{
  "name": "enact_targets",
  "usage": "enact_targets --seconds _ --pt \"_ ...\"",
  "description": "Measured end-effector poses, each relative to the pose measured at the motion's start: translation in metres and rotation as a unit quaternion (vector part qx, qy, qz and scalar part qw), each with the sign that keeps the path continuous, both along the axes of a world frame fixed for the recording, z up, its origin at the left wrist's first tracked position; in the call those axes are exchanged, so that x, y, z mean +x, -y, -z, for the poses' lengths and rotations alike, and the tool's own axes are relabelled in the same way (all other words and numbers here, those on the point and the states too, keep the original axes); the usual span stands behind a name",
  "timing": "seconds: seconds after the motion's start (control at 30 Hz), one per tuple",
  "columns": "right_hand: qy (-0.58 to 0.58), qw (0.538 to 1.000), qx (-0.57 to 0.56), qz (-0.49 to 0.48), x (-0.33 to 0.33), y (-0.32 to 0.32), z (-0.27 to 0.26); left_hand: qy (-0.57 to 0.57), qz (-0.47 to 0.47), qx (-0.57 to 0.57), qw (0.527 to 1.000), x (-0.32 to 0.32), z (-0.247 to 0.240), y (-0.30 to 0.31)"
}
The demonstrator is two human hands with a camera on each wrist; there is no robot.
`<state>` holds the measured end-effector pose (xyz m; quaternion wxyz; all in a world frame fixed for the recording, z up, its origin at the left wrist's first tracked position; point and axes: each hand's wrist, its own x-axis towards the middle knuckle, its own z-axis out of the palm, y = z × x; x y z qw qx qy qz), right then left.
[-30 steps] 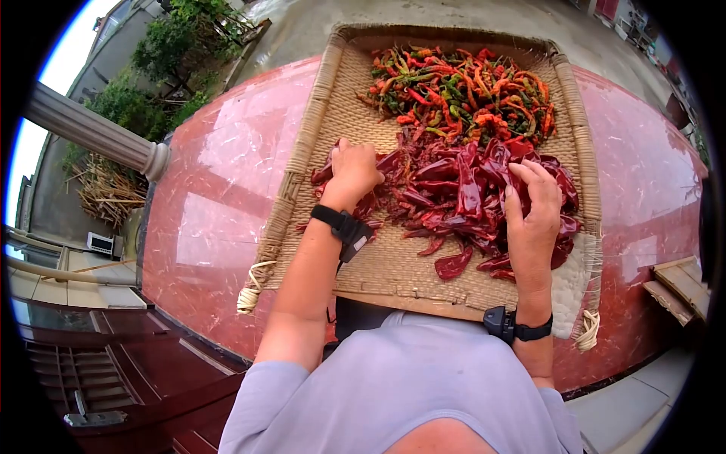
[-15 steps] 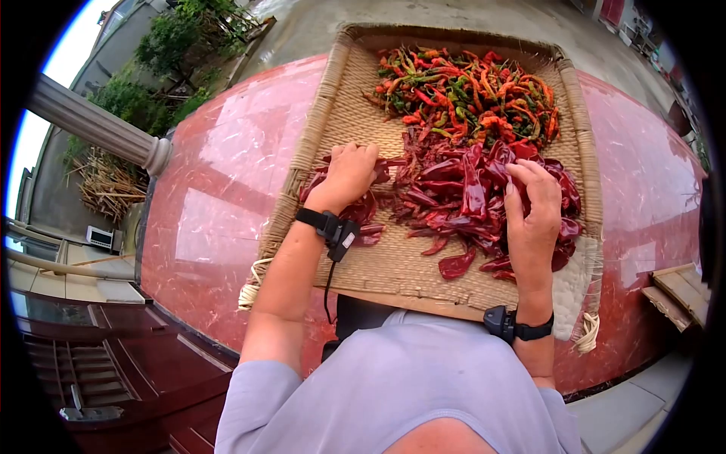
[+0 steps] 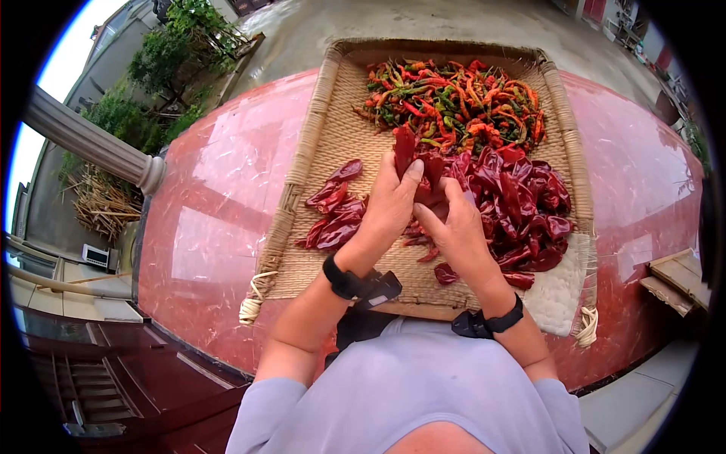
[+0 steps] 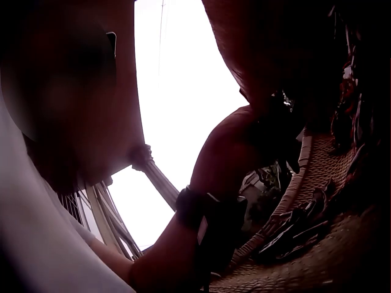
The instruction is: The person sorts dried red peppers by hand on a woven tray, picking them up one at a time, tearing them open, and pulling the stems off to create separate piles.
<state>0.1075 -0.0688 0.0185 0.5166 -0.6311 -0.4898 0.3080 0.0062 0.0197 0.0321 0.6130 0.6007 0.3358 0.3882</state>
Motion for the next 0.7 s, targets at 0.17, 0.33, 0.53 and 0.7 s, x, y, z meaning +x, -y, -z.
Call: enact_targets --seconds 0.17,0.33,0.53,0.7 --pt "0.069 0.992 0.087 0.062 -0.005 0.006 0.011 0.151 -0.097 -0.234 0.956 0.013 0.006 0.031" --pt "0.081 0.994 0.071 0.025 -0.002 0.009 0.005 0.275 -0.113 -0.371 0.88 0.016 0.044 0.005" --pt "0.115 0.989 0.061 0.065 -0.005 0.003 0.024 0.39 -0.052 -0.454 0.8 0.017 0.067 -0.01" --pt "0.101 0.984 0.105 0.102 0.004 -0.001 0.042 0.335 -0.079 -0.353 0.87 0.028 0.065 0.0"
